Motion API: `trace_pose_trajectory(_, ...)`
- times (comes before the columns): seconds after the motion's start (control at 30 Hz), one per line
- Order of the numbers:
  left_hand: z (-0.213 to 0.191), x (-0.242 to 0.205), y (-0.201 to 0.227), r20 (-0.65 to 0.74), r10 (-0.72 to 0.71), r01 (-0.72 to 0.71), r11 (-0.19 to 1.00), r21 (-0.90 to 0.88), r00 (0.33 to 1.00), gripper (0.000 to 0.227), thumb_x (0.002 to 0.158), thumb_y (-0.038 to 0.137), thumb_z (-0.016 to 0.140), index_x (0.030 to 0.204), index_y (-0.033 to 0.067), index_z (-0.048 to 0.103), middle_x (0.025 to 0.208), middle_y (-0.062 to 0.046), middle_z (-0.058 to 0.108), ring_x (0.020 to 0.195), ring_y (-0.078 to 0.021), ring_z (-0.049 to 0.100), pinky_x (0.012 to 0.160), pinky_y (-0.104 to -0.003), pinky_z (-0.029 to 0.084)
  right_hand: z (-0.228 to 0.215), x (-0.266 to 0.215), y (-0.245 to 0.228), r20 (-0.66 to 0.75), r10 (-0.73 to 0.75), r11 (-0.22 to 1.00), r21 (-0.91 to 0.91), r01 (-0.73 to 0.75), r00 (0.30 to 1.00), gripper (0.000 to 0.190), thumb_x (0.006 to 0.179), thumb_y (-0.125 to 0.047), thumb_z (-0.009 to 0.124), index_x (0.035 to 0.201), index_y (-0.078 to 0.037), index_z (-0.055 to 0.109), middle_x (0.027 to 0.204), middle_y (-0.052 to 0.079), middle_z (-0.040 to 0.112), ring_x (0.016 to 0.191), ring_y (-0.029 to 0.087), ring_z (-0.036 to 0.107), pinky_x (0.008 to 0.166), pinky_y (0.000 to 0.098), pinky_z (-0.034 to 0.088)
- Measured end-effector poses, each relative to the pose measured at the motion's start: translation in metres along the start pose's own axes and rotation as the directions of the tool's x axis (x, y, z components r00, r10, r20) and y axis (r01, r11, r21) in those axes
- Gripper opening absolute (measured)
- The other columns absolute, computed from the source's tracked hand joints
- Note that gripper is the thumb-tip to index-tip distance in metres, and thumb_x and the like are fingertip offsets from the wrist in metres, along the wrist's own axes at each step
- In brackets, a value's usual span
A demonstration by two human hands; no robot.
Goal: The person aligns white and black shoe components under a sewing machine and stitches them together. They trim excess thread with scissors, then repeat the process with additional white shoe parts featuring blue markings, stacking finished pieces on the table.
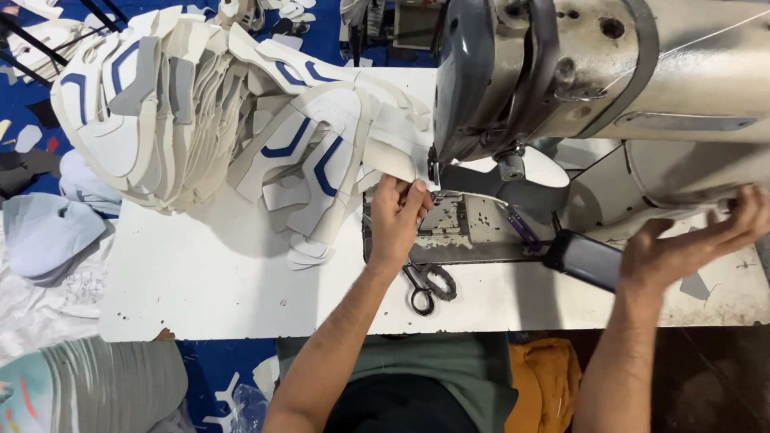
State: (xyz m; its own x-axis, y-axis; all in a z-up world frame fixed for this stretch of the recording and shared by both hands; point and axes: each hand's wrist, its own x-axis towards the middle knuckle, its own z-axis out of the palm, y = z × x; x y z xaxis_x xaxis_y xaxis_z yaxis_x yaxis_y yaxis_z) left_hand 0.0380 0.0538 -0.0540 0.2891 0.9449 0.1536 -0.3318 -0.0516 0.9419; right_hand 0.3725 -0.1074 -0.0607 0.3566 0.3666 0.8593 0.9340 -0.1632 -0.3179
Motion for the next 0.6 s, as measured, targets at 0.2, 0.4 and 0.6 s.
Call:
trace_pose_trajectory(0.2,0.002,0.004,0.003,-0.015,0.023,-0.024,0.998,-0.056,1.0,0.014,0.107,0.008,0.056,0.117,-0.0012,0.056,0.077,-0.003,0.064,0.065,-0.0055,0.056,0.058,-0.022,0.045,-0.007,0.022,0.016,0.001,-0.11,0.986,-0.129,0.109,0.994,0.067,0.109,0.0,0.067,0.157,-0.001,0.019,0.164,0.015,0.036,0.148,0.038,0.048,0.122,0.0552,0.044)
trace_pose_trajectory(0.4,0.009,0.005,0.005,-0.066,0.087,-0.086,0.996,0.015,0.994,0.022,0.104,0.008,0.054,0.125,0.0007,0.053,0.078,-0.001,0.064,0.066,-0.0039,0.056,0.056,-0.021,0.043,0.002,0.022,-0.017,-0.042,-0.1,0.977,-0.191,0.09,0.994,0.068,0.107,-0.004,0.072,0.157,-0.006,0.027,0.157,0.02,0.047,0.146,0.036,0.042,0.124,0.059,0.034)
trace_pose_trajectory(0.6,0.007,0.0,0.006,-0.075,0.091,-0.093,0.995,-0.021,0.993,0.015,0.107,0.009,0.054,0.119,0.0005,0.052,0.079,0.0,0.063,0.067,-0.0043,0.056,0.058,-0.022,0.044,-0.022,0.043,-0.042,-0.069,-0.194,0.973,0.111,0.2,0.979,0.046,0.109,-0.022,0.044,0.149,0.001,0.039,0.145,0.024,0.042,0.136,0.037,0.048,0.119,0.0484,0.049)
